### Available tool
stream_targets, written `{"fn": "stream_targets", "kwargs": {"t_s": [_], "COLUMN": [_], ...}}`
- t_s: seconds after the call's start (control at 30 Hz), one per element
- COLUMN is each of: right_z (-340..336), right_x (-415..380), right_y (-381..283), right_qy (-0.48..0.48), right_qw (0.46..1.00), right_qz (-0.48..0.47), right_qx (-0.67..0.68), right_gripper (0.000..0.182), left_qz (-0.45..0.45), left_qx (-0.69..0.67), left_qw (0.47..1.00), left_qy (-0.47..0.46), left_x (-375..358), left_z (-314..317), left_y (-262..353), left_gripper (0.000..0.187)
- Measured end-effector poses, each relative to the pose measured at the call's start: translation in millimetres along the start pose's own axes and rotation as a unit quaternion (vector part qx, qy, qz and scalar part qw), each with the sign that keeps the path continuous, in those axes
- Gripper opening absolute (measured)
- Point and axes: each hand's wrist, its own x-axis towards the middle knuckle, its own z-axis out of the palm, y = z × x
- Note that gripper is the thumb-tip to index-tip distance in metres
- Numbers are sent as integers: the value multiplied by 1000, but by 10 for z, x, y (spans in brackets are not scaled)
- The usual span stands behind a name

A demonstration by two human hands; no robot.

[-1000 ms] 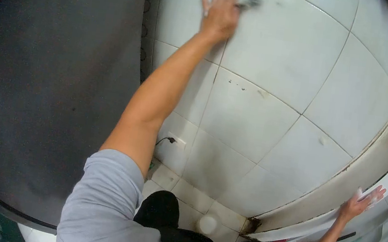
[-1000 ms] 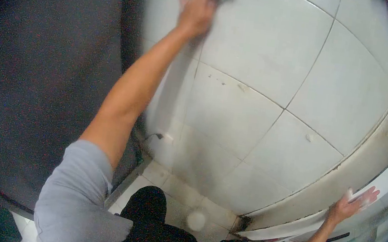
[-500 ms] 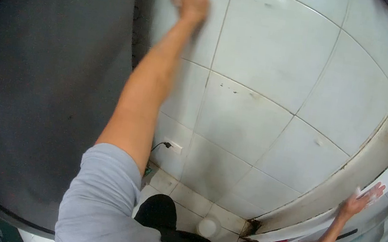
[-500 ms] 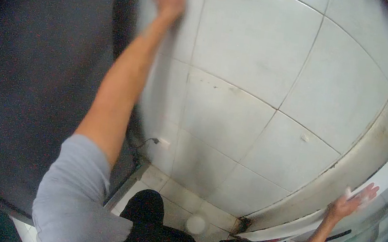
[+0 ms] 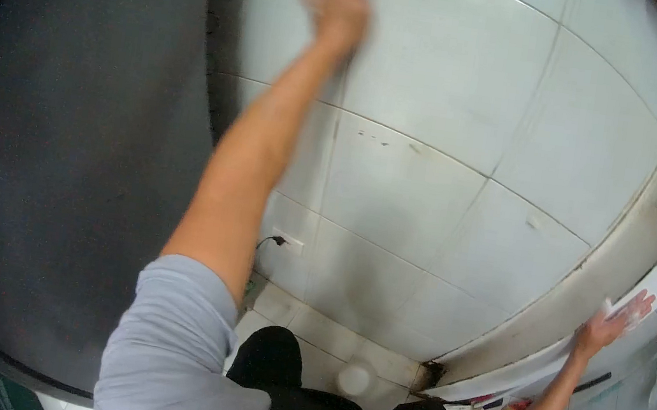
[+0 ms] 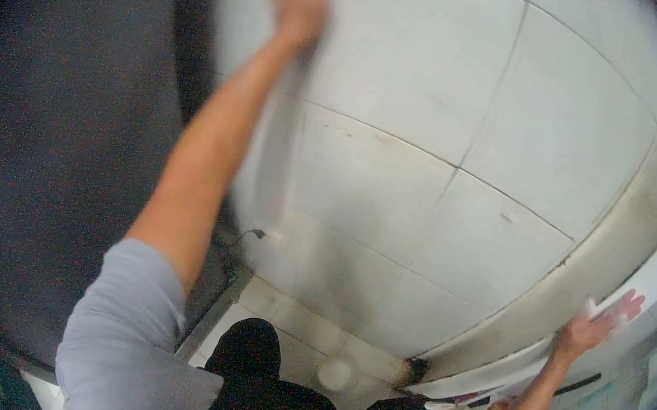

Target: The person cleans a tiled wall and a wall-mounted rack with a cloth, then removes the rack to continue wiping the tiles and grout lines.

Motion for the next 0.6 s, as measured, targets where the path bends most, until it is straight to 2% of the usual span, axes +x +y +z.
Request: {"fn": "stream_targets", "kwargs": {"t_s": [0.03, 0.07, 0.1, 0.17, 0.2, 0.27, 0.3, 0.33, 0.43, 0.47, 0.5, 0.53, 0.57, 0.6], "right_z": [4, 11, 12, -11, -27, -62, -70, -65, -43, -39, -38, -39, -65, -74], "right_x": [11, 2, -8, 27, 43, 41, 46, 55, 28, 28, 29, 44, 51, 48], "right_y": [-9, -1, -2, -52, -104, -148, -153, -150, -28, -11, -46, -72, -86, -118], "right_qy": [2, 3, 0, -7, -11, -12, -12, -10, -16, -14, -14, -10, -10, -13], "right_qw": [1000, 1000, 1000, 1000, 999, 999, 999, 999, 999, 999, 999, 999, 999, 999], "right_qz": [0, 6, 11, 23, 32, 39, 34, 31, 33, 35, 37, 41, 43, 46], "right_qx": [3, -1, -2, 0, 1, -1, -3, -6, -3, -3, -4, -7, -16, -21], "right_gripper": [77, 77, 77, 78, 80, 82, 82, 82, 82, 83, 83, 83, 83, 83], "left_qz": [-120, -354, -309, -199, -177, 10, 105, 226, 182, 120, 33, -33, -221, -274], "left_qx": [17, -134, -43, 146, -84, -221, -289, -300, -294, -237, -173, 3, -193, -132], "left_qw": [993, 925, 945, 932, 980, 971, 951, 926, 937, 964, 984, 999, 956, 950], "left_qy": [8, -8, -98, -265, 25, -91, 25, -35, -40, 12, 16, -39, -13, -70], "left_x": [176, 410, 467, 692, 398, 140, -166, -315, -295, -205, -65, 72, 228, 363], "left_z": [254, -182, 8, 490, 390, -514, -415, -693, -729, -478, -217, -37, -242, -456], "left_y": [-458, -451, -501, -612, 167, 1572, 2076, 2329, 2092, 1796, 1387, 936, 733, 601], "left_gripper": [51, 51, 48, 45, 44, 48, 47, 52, 54, 57, 57, 58, 59, 59]}}
